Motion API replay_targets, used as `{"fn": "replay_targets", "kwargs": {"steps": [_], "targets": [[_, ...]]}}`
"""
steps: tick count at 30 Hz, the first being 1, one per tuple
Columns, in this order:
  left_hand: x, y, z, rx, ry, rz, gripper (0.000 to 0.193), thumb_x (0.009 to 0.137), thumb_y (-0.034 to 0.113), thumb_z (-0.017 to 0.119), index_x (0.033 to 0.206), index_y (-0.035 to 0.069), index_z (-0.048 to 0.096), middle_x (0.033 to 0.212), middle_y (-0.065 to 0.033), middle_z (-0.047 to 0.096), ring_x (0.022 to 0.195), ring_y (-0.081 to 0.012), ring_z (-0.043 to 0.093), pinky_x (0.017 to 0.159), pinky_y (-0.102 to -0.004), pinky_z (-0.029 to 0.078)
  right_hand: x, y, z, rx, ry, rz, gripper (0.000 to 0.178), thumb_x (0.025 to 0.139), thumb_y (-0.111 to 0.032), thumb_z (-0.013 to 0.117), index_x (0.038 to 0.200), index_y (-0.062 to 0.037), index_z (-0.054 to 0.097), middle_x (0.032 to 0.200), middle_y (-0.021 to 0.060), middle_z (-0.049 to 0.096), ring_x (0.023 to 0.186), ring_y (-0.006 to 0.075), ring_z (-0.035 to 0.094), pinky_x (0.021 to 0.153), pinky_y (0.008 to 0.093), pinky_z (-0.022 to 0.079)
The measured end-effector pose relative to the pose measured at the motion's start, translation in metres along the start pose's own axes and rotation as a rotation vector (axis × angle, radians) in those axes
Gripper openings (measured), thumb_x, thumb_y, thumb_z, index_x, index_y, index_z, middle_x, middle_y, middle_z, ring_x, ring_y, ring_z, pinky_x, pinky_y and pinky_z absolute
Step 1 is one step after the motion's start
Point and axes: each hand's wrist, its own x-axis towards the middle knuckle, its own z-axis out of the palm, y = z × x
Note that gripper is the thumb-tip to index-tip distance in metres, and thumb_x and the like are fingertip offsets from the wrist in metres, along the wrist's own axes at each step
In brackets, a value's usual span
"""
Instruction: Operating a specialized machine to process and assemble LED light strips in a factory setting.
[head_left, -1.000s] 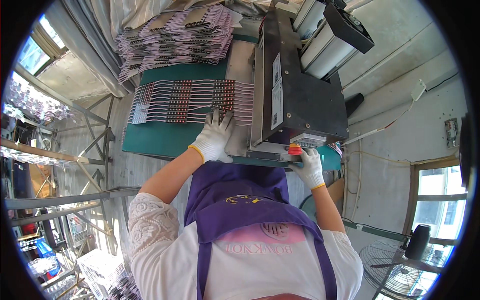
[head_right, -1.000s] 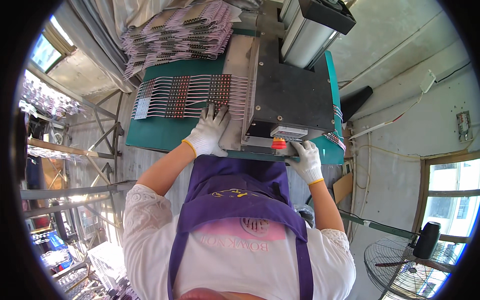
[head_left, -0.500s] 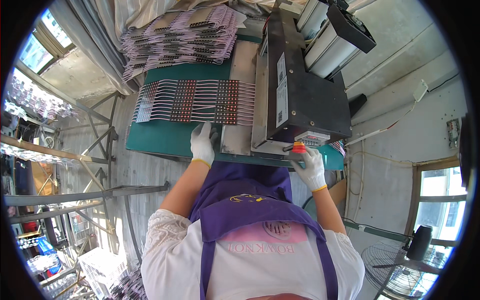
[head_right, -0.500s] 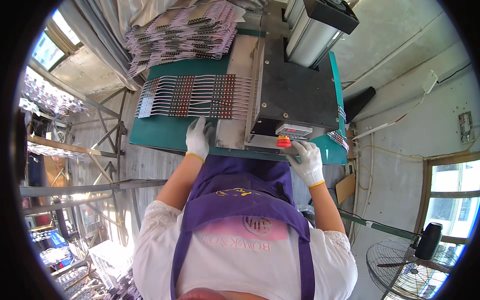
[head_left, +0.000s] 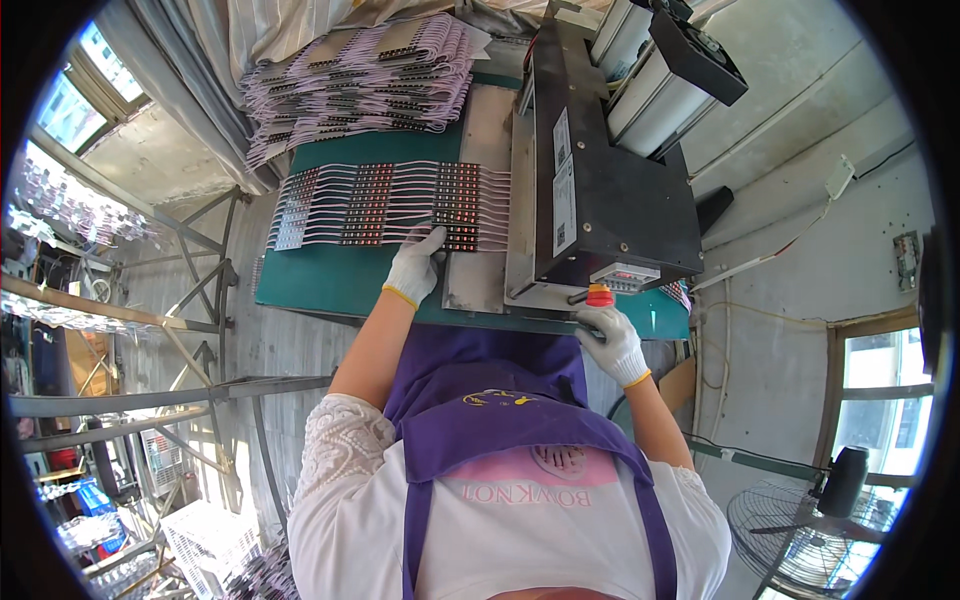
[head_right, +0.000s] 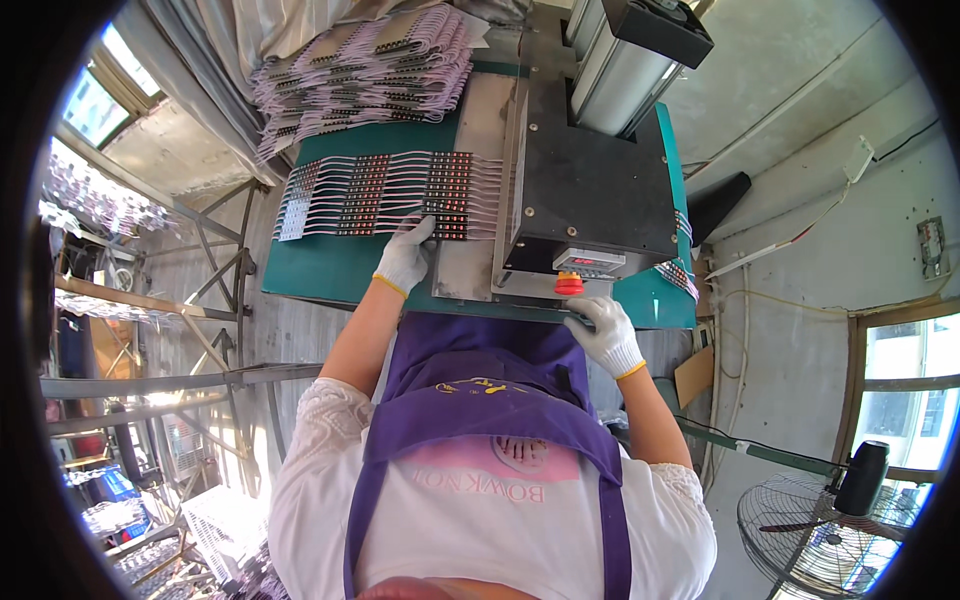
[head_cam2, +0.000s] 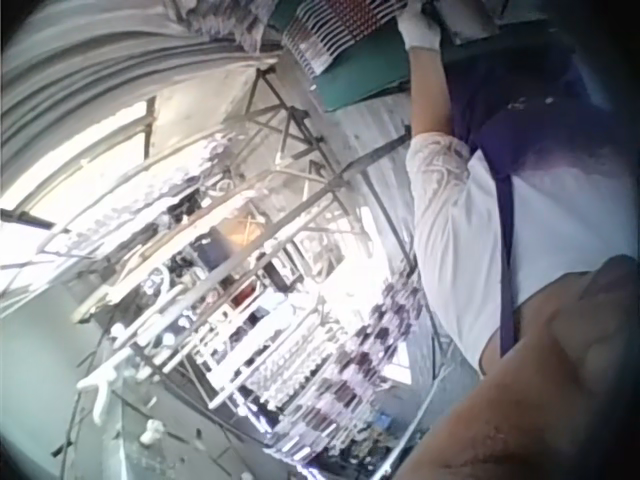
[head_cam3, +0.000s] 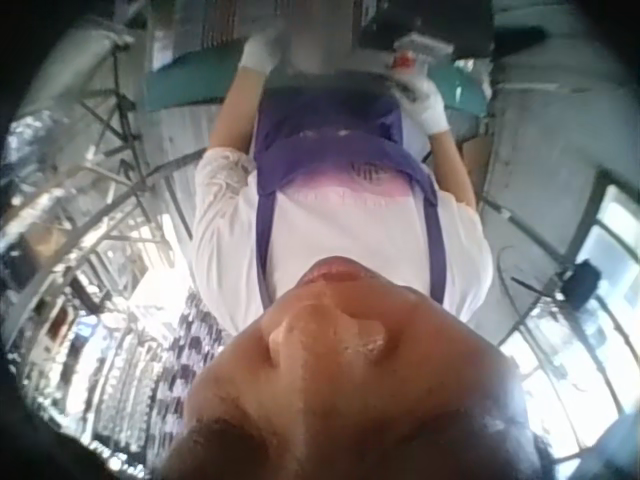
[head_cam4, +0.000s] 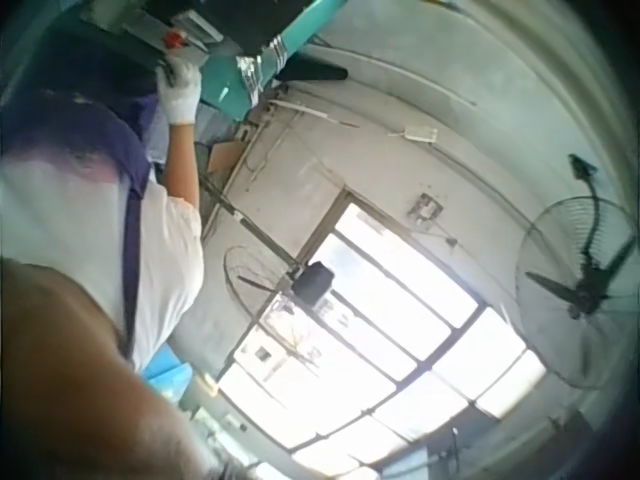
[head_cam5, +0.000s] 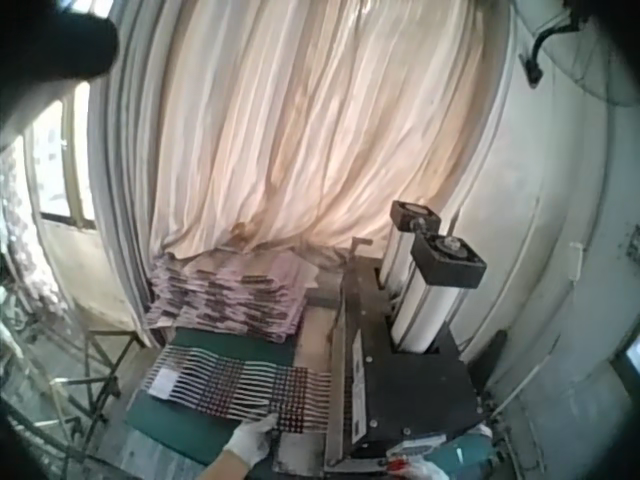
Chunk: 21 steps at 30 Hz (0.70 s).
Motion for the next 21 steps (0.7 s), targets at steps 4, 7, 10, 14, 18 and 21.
{"fn": "replay_targets", "kwargs": {"steps": [4, 7, 10, 14, 18, 21], "targets": [[0.006, 0.002, 0.005, 0.136, 0.199, -0.121, 0.003, 0.088, 0.009, 0.067, 0.091, 0.008, 0.065, 0.083, 0.0001, 0.065, 0.066, -0.0101, 0.055, 0.059, -0.0283, 0.044, 0.001, -0.001, -0.002, -0.010, -0.034, 0.022, 0.026, 0.078, -0.016, 0.074, 0.102, -0.0077, 0.070, 0.096, 0.0108, 0.070, 0.093, 0.0311, 0.065, 0.084, 0.0408, 0.050], [0.009, 0.006, 0.025, 0.236, 0.464, -0.168, 0.007, 0.086, 0.007, 0.067, 0.093, 0.005, 0.067, 0.082, -0.0028, 0.065, 0.065, -0.0131, 0.057, 0.057, -0.0304, 0.045, 0.002, 0.001, -0.001, 0.004, -0.019, 0.008, 0.026, 0.078, -0.015, 0.074, 0.102, -0.0075, 0.070, 0.097, 0.0108, 0.070, 0.093, 0.0311, 0.065, 0.085, 0.0404, 0.050], [0.007, 0.002, 0.025, 0.124, 0.379, -0.008, 0.015, 0.085, 0.004, 0.065, 0.100, 0.003, 0.067, 0.089, -0.0053, 0.067, 0.073, -0.0158, 0.061, 0.064, -0.0295, 0.049, -0.002, 0.003, 0.000, 0.020, -0.005, 0.022, 0.025, 0.078, -0.015, 0.074, 0.101, -0.0073, 0.070, 0.097, 0.0108, 0.070, 0.093, 0.0308, 0.065, 0.085, 0.0403, 0.050], [-0.002, 0.000, 0.015, -0.025, -0.003, 0.138, 0.018, 0.087, 0.001, 0.062, 0.104, 0.004, 0.066, 0.100, -0.0066, 0.068, 0.084, -0.0161, 0.063, 0.076, -0.0288, 0.050, -0.004, 0.011, -0.003, 0.032, 0.021, 0.027, 0.023, 0.079, -0.014, 0.073, 0.101, -0.0071, 0.071, 0.096, 0.0108, 0.071, 0.092, 0.0306, 0.066, 0.084, 0.0403, 0.051], [0.007, 0.005, 0.018, 0.097, 0.195, -0.044, 0.016, 0.085, 0.007, 0.066, 0.102, 0.006, 0.067, 0.091, -0.0036, 0.068, 0.076, -0.0146, 0.062, 0.069, -0.0286, 0.049, 0.003, 0.016, -0.009, 0.092, 0.114, 0.096, 0.018, 0.081, -0.008, 0.070, 0.099, -0.0058, 0.071, 0.091, 0.0122, 0.071, 0.085, 0.0310, 0.067, 0.077, 0.0383, 0.053], [0.022, 0.006, 0.026, 0.264, 0.430, -0.180, 0.015, 0.083, 0.010, 0.068, 0.098, 0.005, 0.068, 0.085, -0.0036, 0.067, 0.075, -0.0153, 0.063, 0.067, -0.0307, 0.050, 0.006, 0.051, -0.004, -0.040, 0.311, 0.223, 0.012, 0.079, -0.008, 0.071, 0.089, -0.0023, 0.067, 0.085, 0.0154, 0.067, 0.081, 0.0349, 0.065, 0.072, 0.0408, 0.052]]}}
